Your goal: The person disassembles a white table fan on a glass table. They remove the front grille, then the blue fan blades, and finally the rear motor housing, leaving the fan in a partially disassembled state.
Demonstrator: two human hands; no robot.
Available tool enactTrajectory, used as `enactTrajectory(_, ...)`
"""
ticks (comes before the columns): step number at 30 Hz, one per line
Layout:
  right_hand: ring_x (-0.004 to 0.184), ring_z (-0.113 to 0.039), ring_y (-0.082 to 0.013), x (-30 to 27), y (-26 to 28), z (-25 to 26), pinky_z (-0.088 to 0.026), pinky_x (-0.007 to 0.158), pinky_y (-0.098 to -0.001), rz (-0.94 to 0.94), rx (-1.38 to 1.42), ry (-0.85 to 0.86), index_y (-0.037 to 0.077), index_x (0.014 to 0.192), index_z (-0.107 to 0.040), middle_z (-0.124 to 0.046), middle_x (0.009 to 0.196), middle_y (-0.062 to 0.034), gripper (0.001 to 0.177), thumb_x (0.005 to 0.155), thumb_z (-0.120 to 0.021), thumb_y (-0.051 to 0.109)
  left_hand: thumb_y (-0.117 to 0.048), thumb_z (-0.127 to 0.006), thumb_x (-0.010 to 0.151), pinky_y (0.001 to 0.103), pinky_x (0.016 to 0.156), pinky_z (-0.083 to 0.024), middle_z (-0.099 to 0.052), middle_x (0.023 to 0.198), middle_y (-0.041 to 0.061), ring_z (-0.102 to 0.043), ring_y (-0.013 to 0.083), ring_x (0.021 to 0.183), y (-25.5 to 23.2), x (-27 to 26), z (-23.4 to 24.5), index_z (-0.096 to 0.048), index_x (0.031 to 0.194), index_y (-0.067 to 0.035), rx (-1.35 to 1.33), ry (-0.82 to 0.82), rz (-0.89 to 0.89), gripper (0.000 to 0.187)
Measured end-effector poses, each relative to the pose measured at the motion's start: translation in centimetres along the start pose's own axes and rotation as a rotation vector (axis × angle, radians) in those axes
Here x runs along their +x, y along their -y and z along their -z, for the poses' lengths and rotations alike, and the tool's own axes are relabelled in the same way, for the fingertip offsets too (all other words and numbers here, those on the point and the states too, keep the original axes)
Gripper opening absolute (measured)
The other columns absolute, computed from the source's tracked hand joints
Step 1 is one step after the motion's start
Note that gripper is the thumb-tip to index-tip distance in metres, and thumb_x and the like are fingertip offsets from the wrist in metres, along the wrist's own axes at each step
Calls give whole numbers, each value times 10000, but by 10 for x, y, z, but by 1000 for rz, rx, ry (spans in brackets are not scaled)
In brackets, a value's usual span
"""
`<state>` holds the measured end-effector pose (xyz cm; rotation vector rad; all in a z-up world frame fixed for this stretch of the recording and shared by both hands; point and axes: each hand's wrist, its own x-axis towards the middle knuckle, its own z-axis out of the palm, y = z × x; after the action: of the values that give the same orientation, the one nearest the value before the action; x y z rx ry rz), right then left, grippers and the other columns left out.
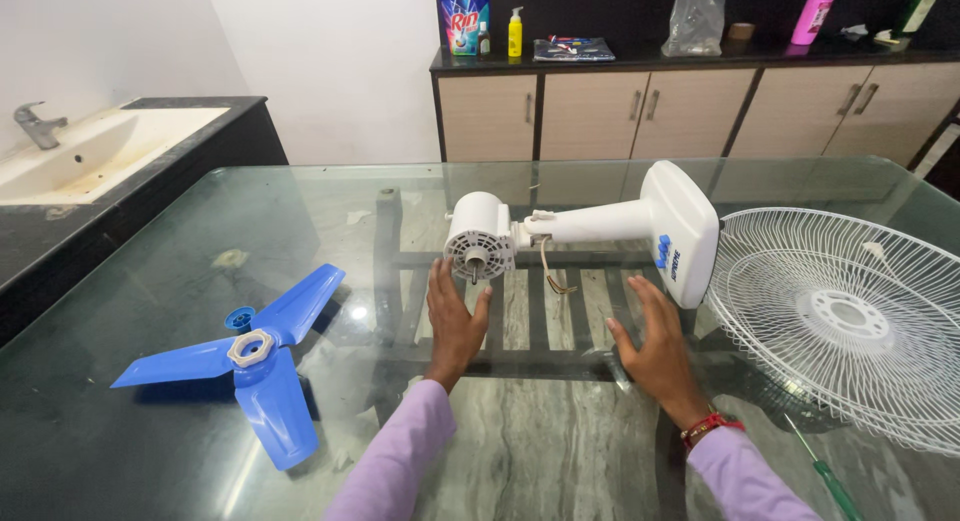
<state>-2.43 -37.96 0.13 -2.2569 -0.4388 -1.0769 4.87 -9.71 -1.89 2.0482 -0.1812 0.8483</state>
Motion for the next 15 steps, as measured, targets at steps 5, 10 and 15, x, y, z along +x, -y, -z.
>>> enactTrajectory(5, 1376, -496, -383, -6, -5, -3, -402, 1138, -465, -84, 49, 16, 4, 1457, -461, -533, 1459, -229, 657, 879, -726, 168, -330, -774, 862, 641, 1093, -349, -200, 1632, 257, -268, 486, 1462, -14, 30, 13, -269, 1565, -171, 109, 93, -55, 879)
enactTrajectory(10, 1356, -498, -388, -9, -12, -5, -401, 1107, -475, -198, 107, 64, -6, 1450, -462, -534, 1427, -245, 654, 883, -733, 173, -395, -843, 808, 702, 1020, -384, -97, 1636, 265, -148, 558, 1471, -17, 66, 6, -269, 1560, -335, 239, 264, 11, 948)
enactTrajectory(15, 1322, -549, -365, -12, -15, -9, -439, 1090, -456, -178, 111, 16, 18, 1435, -496, -580, 1384, -220, 637, 869, -736, 183, -396, -859, 807, 586, 1117, -409, -262, 1562, 339, -385, 562, 1382, 10, 89, -21, -400, 1543, -308, 150, 267, 16, 872)
